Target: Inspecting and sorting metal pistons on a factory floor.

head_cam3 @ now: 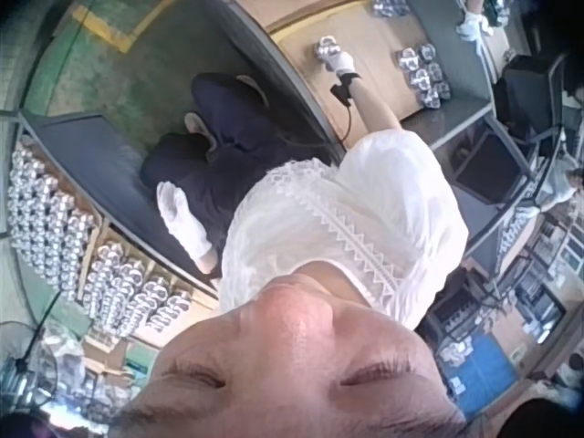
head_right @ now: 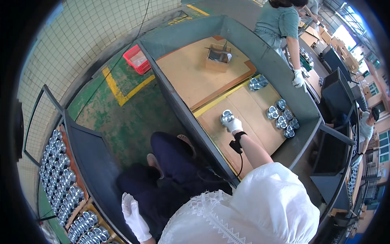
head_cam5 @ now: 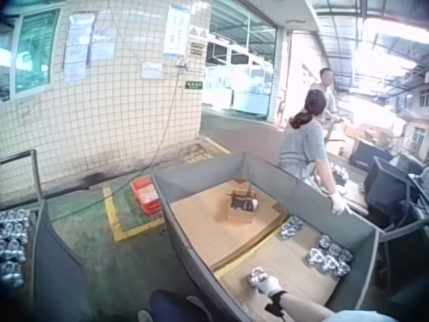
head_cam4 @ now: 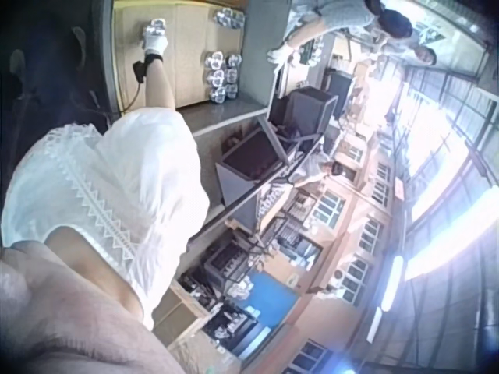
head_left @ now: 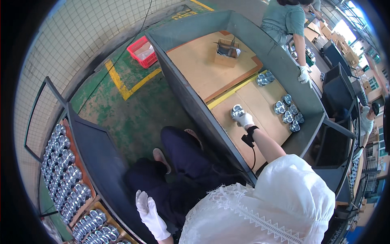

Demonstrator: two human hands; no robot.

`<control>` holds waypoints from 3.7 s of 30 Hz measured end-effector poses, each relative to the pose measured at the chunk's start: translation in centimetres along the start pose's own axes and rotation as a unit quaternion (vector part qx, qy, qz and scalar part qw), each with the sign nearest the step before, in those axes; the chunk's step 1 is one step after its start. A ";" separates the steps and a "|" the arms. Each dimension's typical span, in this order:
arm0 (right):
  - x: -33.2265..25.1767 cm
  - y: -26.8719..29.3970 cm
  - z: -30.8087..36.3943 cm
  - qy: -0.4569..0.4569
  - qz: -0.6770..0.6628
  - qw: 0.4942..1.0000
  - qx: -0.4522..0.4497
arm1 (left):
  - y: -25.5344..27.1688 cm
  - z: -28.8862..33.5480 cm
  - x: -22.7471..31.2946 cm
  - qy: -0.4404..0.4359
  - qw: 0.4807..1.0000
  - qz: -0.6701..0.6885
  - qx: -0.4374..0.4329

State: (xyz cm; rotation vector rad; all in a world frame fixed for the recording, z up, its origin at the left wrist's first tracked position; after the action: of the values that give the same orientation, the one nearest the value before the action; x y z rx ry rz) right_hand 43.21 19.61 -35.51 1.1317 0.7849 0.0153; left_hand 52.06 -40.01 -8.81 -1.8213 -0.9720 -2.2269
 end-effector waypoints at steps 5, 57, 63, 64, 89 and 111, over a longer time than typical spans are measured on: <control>-3.5 3.4 2.6 0.000 -0.081 0.996 0.043 | -1.6 -0.6 -0.2 -0.008 1.000 0.001 -0.021; -36.4 -1.1 41.5 -0.121 -0.510 0.529 -0.667 | -1.2 -4.8 11.1 -0.303 0.929 -0.016 0.211; -36.5 0.0 40.9 0.070 -0.514 0.624 -0.585 | -0.7 -4.8 10.5 -0.287 0.932 0.033 0.217; -35.9 -1.3 40.3 0.020 -0.519 0.616 -0.592 | -0.8 -4.8 10.7 -0.289 0.935 0.026 0.202; -37.8 6.1 41.5 0.459 -0.466 0.707 -0.267 | -0.5 -3.1 8.5 -0.316 0.920 -0.039 0.227; -37.0 -0.5 51.6 -0.079 -0.444 0.498 -0.741 | 6.9 1.6 9.4 -0.233 0.918 -0.081 0.310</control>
State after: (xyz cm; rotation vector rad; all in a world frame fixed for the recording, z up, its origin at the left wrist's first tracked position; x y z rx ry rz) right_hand 44.96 -36.36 -5.63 -1.0108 0.7406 -0.2404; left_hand 54.01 -41.73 2.70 -2.0053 -1.7193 -1.2942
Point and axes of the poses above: each hand's wrist, its own z-axis away from the middle knuckle, its own y-axis out of the back of the hand, x = y × z, the point moved 8 cm from there along -z, towards the middle knuckle, and after that the axes turned 15 degrees about x, right-handed, at the moved point
